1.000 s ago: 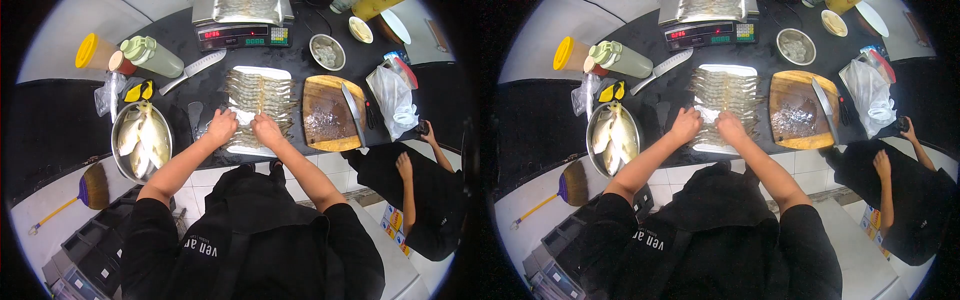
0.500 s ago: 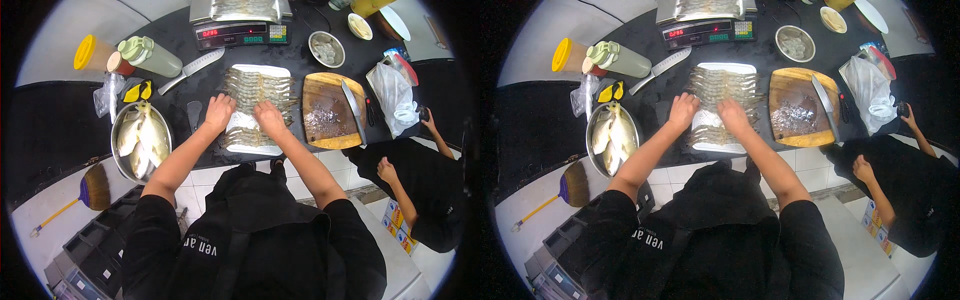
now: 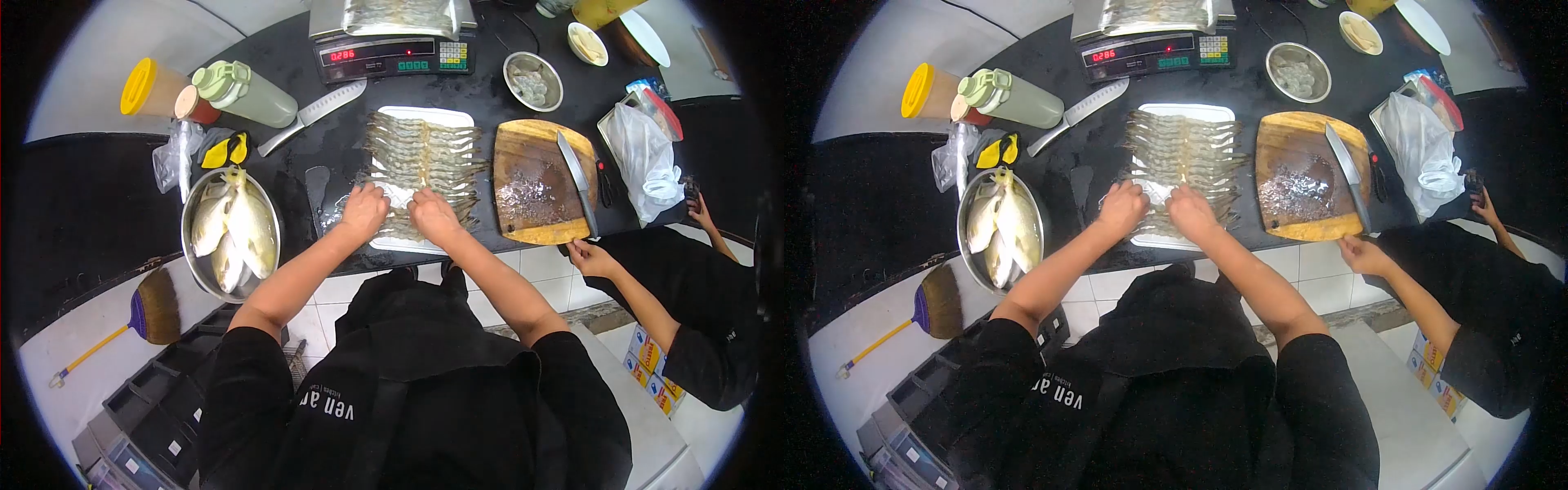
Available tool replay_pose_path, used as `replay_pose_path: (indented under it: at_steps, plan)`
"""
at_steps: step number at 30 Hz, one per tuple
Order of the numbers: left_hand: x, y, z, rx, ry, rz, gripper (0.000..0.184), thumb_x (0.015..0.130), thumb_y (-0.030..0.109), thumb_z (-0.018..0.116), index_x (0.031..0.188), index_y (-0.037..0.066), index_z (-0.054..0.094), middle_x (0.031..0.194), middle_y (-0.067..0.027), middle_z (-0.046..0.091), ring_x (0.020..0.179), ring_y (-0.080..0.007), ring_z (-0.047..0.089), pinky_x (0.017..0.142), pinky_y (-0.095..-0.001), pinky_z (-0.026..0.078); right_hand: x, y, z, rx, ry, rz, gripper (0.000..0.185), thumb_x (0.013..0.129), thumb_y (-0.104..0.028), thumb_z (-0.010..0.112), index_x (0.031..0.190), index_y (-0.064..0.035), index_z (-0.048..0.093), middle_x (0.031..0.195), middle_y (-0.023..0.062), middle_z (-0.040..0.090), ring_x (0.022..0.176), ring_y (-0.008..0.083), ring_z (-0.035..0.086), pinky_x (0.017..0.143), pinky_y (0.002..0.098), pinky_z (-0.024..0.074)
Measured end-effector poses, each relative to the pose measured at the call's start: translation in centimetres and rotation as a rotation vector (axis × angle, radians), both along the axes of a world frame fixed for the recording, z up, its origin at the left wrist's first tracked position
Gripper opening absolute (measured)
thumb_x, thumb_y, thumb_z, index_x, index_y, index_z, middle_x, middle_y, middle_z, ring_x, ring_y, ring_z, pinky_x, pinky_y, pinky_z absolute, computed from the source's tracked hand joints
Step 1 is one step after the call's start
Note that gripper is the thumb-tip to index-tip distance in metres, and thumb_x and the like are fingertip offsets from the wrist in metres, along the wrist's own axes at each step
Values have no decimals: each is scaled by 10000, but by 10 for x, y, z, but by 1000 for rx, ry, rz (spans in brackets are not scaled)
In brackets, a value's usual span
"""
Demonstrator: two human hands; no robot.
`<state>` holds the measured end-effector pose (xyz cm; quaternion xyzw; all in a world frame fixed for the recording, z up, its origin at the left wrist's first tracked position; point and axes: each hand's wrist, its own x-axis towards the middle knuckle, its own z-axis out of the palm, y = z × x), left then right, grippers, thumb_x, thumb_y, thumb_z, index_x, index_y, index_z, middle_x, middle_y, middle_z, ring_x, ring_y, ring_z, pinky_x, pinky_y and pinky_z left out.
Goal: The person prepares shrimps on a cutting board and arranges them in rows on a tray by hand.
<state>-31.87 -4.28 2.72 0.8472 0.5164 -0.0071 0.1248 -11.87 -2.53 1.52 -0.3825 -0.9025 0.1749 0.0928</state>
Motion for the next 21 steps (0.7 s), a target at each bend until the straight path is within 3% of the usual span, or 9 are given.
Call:
replay_pose_path:
  at_steps: [3,13,16,18,21]
  plan:
    - [-1,10,-2,143,-54,41,130,780,151,533,783,80,642,846,-75,614,926,-249,556,751,-401,422,0,10,1,-9,-4,-24,91,748,-94,571,771,-44,643,857,101,597,953,268,580,824,384,493]
    - [-2,21,20,213,-38,110,153,789,208,615,877,86,643,868,-66,597,900,-252,542,734,-393,407,7,12,19,55,66,-73,106,771,-95,567,829,-38,636,887,104,593,950,275,569,813,395,488]
    - [-2,-5,16,194,-176,116,144,783,218,624,842,97,675,859,-60,597,917,-251,548,755,-403,413,12,-11,18,-13,46,-22,115,776,-93,568,827,-38,655,873,96,604,940,269,574,815,393,487]
    - [-1,-17,13,-95,-24,24,174,809,206,555,754,94,677,893,-74,595,951,-252,547,775,-429,398,11,-18,15,-76,-13,27,120,777,-92,569,823,-37,666,865,92,609,931,267,576,816,391,486]
    - [2,-16,7,-97,7,34,191,811,193,538,737,94,682,905,-72,611,982,-249,551,812,-431,400,7,-18,12,-58,-29,29,126,762,-92,574,816,-47,679,861,89,614,924,265,584,816,392,487]
